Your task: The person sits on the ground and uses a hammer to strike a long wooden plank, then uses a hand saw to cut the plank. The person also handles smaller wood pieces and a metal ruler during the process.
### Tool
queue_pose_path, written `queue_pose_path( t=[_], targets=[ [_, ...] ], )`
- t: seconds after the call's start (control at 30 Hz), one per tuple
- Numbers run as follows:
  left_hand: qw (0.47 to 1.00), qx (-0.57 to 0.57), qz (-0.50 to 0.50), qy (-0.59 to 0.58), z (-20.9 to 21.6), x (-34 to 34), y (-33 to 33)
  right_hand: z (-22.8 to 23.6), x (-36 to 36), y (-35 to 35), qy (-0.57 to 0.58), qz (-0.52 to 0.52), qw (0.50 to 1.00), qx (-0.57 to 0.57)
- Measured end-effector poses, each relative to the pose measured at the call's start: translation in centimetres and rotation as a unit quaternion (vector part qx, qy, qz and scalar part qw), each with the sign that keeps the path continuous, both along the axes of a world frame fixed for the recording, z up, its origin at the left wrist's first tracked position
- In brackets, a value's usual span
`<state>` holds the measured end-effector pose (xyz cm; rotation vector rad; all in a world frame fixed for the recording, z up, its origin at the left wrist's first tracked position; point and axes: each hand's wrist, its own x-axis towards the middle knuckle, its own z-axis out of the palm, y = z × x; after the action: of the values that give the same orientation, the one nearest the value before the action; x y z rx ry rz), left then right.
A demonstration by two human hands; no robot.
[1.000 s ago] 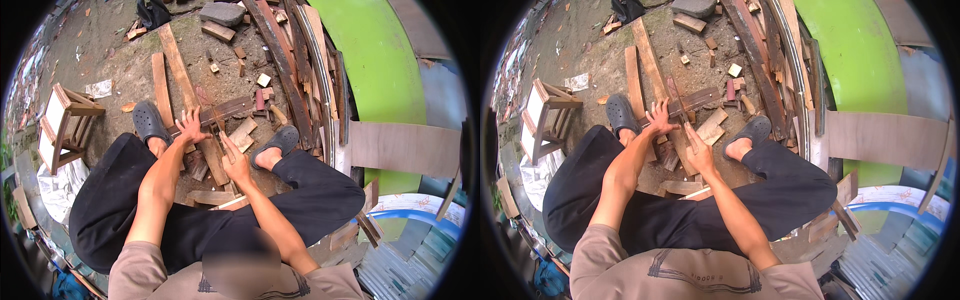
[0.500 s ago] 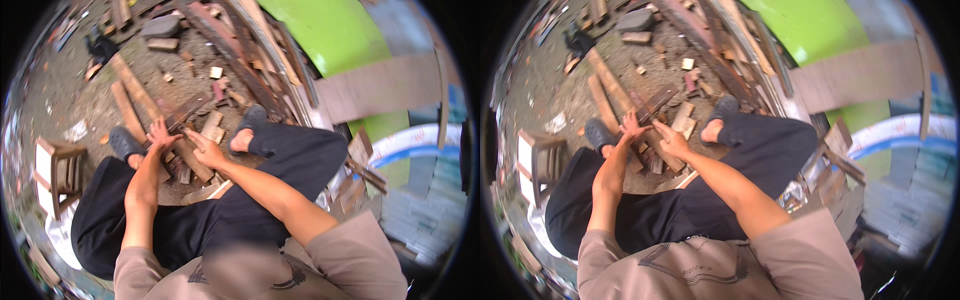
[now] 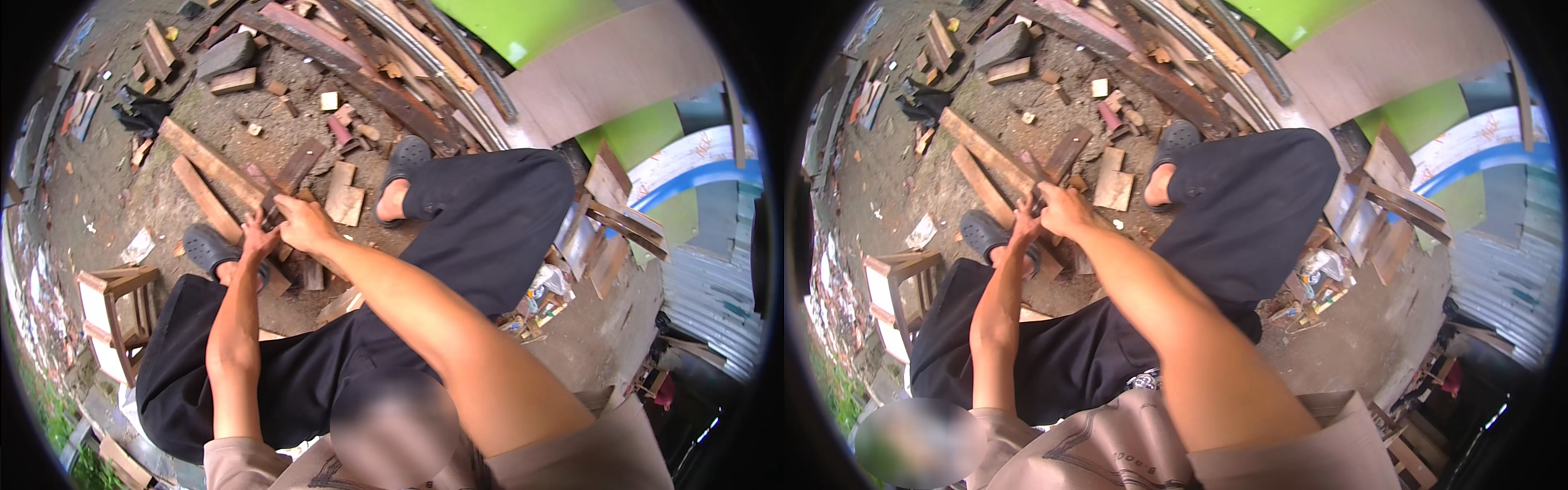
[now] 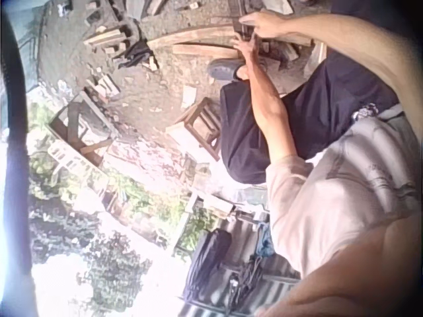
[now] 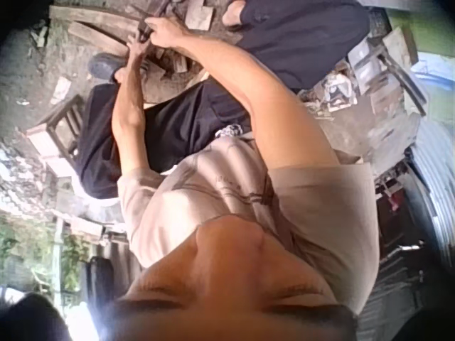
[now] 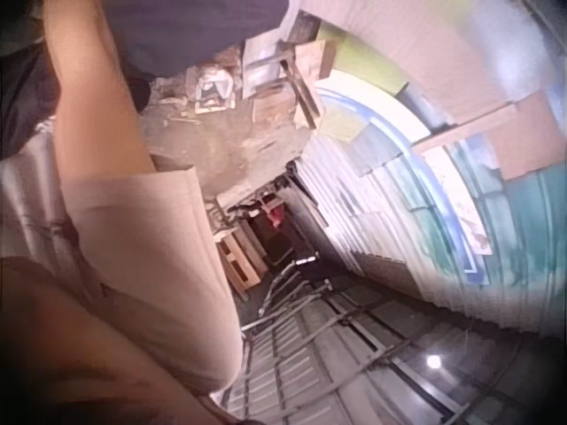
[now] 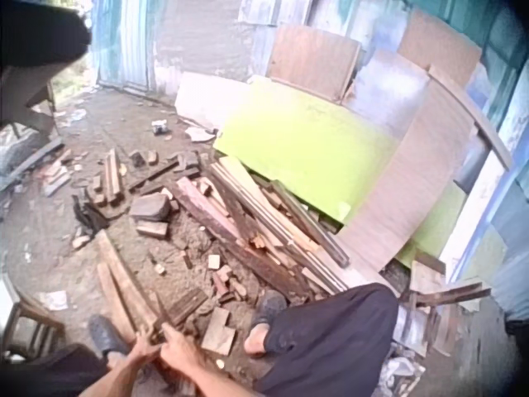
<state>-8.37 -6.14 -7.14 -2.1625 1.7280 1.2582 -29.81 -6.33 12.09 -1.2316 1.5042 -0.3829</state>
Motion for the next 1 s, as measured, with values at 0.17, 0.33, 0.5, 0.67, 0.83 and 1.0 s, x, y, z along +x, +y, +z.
queue_pose_path(
  t=[0.17,0.33,0.5,0.67,0.83,1.0],
  targets=[
    [0.998,0.005,-0.044,-0.034,0.2,-0.4,2.1,3.5,-2.8,4.4,-0.042,0.050,0.997,-0.038],
    [0.999,0.003,-0.029,-0.043,2.7,-2.4,2.2,1.9,-3.1,2.7,-0.015,0.032,0.998,-0.051],
    [0.997,-0.001,-0.045,-0.066,3.2,-2.4,1.6,-0.9,0.1,0.4,0.024,0.064,0.997,-0.032],
    [0.995,-0.019,-0.049,-0.086,2.7,-1.9,2.4,1.6,-1.0,3.7,-0.017,0.045,0.997,-0.064],
    [0.988,-0.068,-0.044,-0.134,4.2,-2.0,2.0,5.1,-2.4,4.4,0.003,0.052,0.999,0.012],
    [0.973,-0.148,-0.067,-0.164,4.6,-3.4,0.4,-3.9,-0.8,-0.2,-0.027,0.044,0.994,-0.099]
  ],
)
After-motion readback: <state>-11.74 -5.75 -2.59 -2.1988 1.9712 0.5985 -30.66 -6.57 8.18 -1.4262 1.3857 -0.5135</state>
